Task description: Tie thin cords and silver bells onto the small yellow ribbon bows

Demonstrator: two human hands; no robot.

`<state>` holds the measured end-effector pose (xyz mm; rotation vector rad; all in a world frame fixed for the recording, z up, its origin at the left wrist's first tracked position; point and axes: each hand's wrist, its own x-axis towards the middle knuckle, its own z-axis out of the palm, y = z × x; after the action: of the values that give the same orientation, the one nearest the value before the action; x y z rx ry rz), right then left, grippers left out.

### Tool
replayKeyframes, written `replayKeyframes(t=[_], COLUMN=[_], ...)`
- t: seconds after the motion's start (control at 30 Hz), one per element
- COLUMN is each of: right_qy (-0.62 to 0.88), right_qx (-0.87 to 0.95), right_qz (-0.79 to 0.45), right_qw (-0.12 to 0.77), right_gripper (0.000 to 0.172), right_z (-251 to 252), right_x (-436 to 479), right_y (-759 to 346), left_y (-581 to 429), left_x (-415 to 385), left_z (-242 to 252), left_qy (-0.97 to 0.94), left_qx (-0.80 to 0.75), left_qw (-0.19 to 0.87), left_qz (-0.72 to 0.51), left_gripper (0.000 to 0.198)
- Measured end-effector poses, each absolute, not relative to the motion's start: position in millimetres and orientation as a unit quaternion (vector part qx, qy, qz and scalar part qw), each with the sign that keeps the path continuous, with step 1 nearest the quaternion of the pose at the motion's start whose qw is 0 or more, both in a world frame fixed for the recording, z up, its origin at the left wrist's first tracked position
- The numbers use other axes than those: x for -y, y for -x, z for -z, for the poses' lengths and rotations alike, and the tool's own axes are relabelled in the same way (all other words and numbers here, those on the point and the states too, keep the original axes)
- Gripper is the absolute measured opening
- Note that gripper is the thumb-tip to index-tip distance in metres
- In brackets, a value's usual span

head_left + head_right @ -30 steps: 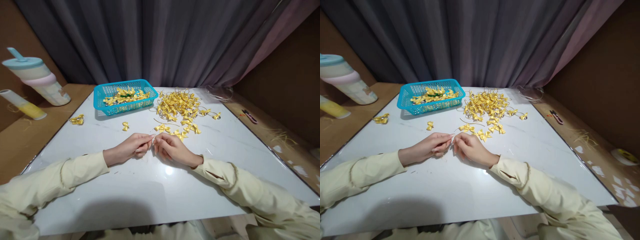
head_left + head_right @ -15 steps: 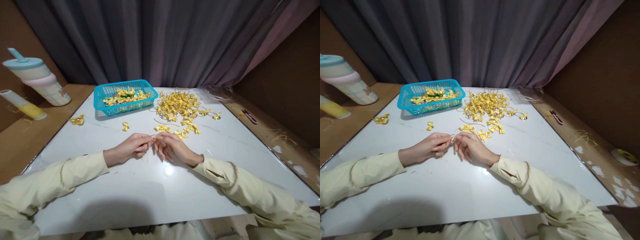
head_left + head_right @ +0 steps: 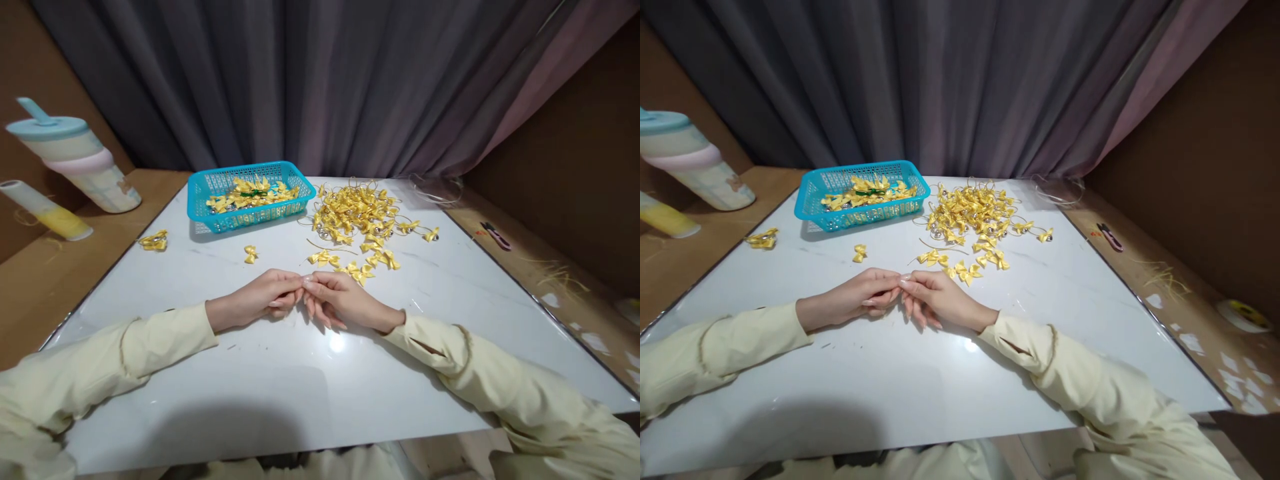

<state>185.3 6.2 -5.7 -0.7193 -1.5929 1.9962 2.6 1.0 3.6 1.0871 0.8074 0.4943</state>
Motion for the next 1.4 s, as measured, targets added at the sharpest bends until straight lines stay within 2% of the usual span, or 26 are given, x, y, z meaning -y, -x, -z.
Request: replayKeyframes(t=[0.2, 0.33, 0.5, 0.8, 0.9, 1.03, 1.2, 1.4], right_qy=[0.294, 0.336, 0.375, 0.394, 0.412, 0.435, 0.500, 0.552], right_qx=[0.606, 0.588, 0.590, 0.565, 0.563, 0.556, 0.528, 0.513], right_qz=[-0.685, -0.668, -0.604, -0.483, -0.460, -0.461, -0.434, -0.422], right_qw=[0.276, 0.309, 0.382, 0.541, 0.550, 0.538, 0.532, 0.504], right_gripper=[0.034, 0.034, 0.034, 0.026, 0.027, 0.029, 0.034, 0.037], right_z=[-0.2, -11.0, -39.4, -95.2, -99.4, -95.9, -87.9, -72.9], right_x=[-2.1, -4.9, -22.7, -58.7, -62.5, -54.3, -35.4, -11.7], right_y=[-183.9, -186.7, -202.6, -261.9, -275.4, -286.9, -308.9, -332.8], left_y=[-1.4, 1.6, 15.4, 64.9, 74.5, 83.9, 96.3, 97.5], left_x=[-0.4, -0.8, -9.5, -27.9, -28.6, -32.2, -41.8, -42.5], left_z=[-11.5, -28.9, -61.7, -107.5, -117.1, -120.1, -116.7, -118.5], left_qy=[-0.534, -0.579, -0.671, -0.720, -0.715, -0.678, -0.617, -0.616], left_qx=[-0.342, -0.350, -0.364, -0.436, -0.463, -0.485, -0.515, -0.522], left_qw=[0.745, 0.712, 0.632, 0.533, 0.514, 0.518, 0.534, 0.524], left_qz=[-0.207, -0.190, -0.134, -0.083, -0.103, -0.190, -0.260, -0.271], left_gripper=[0.047, 0.041, 0.035, 0.027, 0.021, 0.014, 0.028, 0.029])
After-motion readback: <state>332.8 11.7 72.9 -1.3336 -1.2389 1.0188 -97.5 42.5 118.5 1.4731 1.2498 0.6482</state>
